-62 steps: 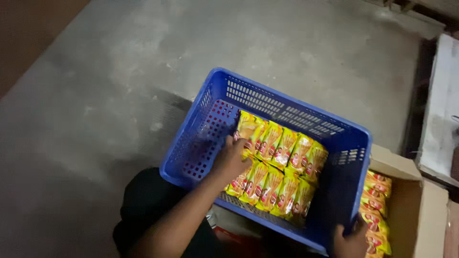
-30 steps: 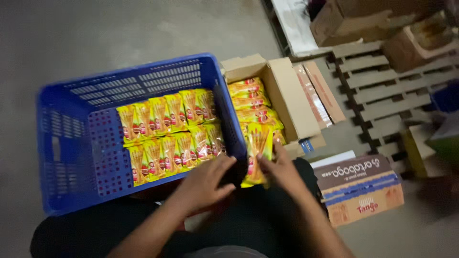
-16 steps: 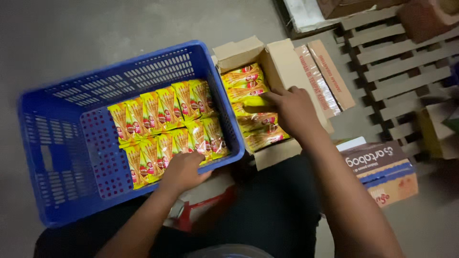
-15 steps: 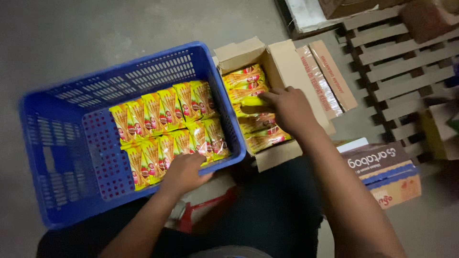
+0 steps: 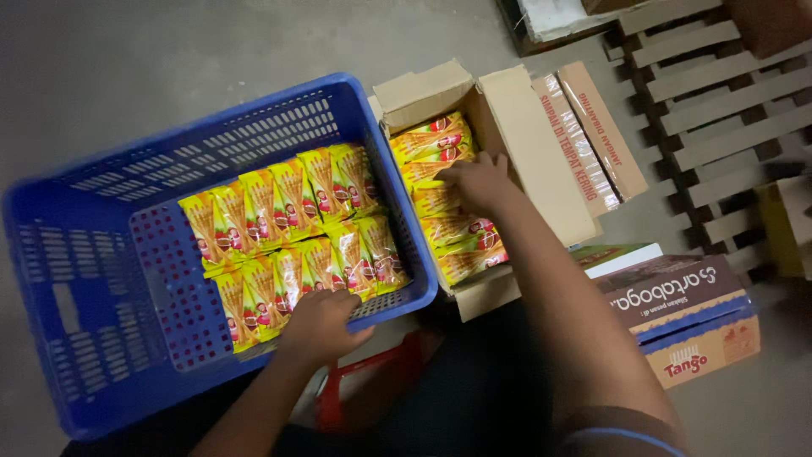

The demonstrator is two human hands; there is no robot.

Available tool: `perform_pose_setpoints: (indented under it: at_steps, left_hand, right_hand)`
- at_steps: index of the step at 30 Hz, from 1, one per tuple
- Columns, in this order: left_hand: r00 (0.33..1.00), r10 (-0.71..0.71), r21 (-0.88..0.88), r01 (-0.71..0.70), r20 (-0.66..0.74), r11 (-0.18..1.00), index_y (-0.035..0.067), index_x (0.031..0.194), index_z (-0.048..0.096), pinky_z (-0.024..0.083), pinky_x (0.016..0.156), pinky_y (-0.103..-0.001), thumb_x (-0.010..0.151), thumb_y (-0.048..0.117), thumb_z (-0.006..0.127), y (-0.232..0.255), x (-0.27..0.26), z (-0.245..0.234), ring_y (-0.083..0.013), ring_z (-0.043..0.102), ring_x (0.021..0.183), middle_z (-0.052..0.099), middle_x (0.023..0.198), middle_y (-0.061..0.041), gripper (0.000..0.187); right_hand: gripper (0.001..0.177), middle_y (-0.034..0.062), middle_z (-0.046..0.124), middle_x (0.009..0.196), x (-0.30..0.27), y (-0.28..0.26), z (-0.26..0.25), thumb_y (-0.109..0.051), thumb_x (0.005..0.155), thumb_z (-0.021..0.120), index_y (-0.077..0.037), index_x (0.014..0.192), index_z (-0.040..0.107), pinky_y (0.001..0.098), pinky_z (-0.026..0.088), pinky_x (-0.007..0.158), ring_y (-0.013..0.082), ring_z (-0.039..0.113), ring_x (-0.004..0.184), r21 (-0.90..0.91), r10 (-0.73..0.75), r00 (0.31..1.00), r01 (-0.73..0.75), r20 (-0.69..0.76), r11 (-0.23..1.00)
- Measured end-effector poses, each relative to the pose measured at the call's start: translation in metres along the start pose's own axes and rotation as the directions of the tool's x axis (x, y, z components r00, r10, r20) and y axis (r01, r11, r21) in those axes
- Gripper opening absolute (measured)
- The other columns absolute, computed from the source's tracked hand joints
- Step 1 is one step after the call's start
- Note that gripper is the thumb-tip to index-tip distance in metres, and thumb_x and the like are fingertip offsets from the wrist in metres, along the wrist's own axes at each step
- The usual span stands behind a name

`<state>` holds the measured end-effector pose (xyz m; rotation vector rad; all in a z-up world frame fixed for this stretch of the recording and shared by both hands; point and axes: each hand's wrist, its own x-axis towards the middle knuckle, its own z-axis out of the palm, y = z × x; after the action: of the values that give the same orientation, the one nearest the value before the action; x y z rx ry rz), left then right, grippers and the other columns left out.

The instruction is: The person transfers yellow snack packets from a cardboard box into a blue plastic basket. They pick up packets one by one and place them neatly in rows inside the basket.

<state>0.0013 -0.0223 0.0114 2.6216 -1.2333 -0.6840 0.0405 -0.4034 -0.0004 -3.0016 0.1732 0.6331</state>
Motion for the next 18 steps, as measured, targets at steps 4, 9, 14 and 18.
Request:
perform_pose_setpoints:
  at_steps: [4,9,14,18]
  left_hand:
    - [0.999,0.012,-0.004,-0.012,-0.041,1.000,0.018,0.096,0.070,0.053,0.078,-0.047,0.079,0.068,0.069,-0.003,0.001,0.005,-0.0308,0.072,0.086,0.067,0.085,-0.005,0.052]
    - [0.998,0.000,-0.019,0.001,0.065,1.000,0.017,0.099,0.070,0.054,0.082,-0.045,0.084,0.064,0.071,0.010,0.001,-0.026,-0.0294,0.073,0.087,0.068,0.086,-0.004,0.049]
    - [0.996,0.020,-0.047,-0.016,0.086,0.999,0.015,0.104,0.069,0.055,0.086,-0.050,0.084,0.067,0.068,0.004,0.002,-0.019,-0.0330,0.073,0.092,0.070,0.091,-0.008,0.055]
    - [0.993,0.017,-0.093,-0.006,0.115,0.996,0.014,0.107,0.070,0.054,0.086,-0.051,0.085,0.062,0.070,0.007,0.001,-0.028,-0.0343,0.074,0.094,0.071,0.094,-0.009,0.053]
  right_hand:
    - [0.027,-0.0103,0.057,0.132,-0.005,-0.015,0.004,-0.049,0.100,0.047,-0.043,0.123,0.060,0.0627,0.028,0.112,0.0356,0.046,0.133,0.093,0.026,1.000,-0.024,-0.013,0.995]
    - [0.055,0.0080,0.042,0.142,-0.006,-0.031,0.019,-0.069,0.103,0.030,-0.029,0.128,0.057,0.0709,0.004,0.120,0.0502,0.013,0.151,0.174,0.042,0.997,-0.031,-0.062,0.984]
    - [0.076,0.0197,0.031,0.161,-0.009,-0.042,0.020,-0.067,0.101,0.026,-0.015,0.154,0.037,0.0696,0.001,0.122,0.0564,0.007,0.153,0.123,0.056,0.989,-0.039,-0.135,0.992]
    - [0.075,0.0053,0.033,0.165,0.007,-0.030,0.033,-0.076,0.094,0.029,-0.034,0.154,0.042,0.0723,0.008,0.120,0.0569,0.013,0.152,0.077,0.028,0.999,-0.025,-0.044,0.997]
